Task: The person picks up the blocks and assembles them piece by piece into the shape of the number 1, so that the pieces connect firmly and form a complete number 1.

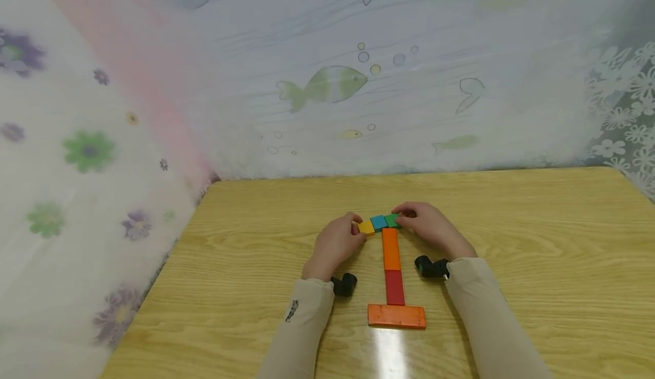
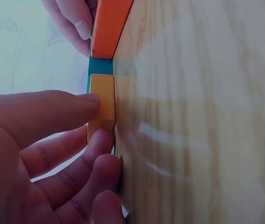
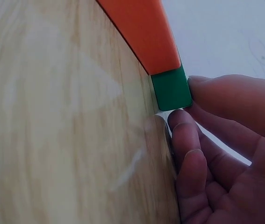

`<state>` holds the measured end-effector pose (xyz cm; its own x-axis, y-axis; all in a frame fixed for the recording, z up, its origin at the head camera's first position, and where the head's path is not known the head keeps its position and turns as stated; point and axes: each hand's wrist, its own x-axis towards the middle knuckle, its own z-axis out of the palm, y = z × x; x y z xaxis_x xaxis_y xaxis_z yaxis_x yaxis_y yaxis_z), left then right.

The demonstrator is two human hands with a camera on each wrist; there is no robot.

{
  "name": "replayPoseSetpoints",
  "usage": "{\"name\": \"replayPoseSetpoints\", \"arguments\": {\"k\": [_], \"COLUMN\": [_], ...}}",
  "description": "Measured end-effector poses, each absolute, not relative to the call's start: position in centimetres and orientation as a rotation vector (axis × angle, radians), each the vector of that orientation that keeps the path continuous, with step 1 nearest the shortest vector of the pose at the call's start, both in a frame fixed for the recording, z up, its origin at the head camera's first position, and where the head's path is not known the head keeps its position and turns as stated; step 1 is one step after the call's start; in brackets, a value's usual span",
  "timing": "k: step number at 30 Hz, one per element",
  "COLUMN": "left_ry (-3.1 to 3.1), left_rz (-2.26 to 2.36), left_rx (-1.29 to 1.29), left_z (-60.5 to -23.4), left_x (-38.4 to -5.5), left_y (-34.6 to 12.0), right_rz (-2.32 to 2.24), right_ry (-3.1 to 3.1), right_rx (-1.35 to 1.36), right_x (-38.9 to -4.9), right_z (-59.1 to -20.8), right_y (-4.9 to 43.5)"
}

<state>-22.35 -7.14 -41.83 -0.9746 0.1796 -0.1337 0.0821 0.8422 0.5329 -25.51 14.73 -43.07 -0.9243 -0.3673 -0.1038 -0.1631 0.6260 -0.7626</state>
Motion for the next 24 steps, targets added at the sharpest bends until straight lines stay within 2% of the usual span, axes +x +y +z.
{"name": "replayPoseSetpoints", "arguments": {"k": [24], "left_ry": [2.825], "left_rz": [0.916], "left_rx": [0.137], "left_z": [-42.11], "left_x": [-22.5], "left_y": [-7.29], "right_rz": [-1.178], "right_ry": [2.607], "right_rx": [-0.444], "right_x": [-25.35], "right_z": [-42.96], "right_y": [14.86]}}
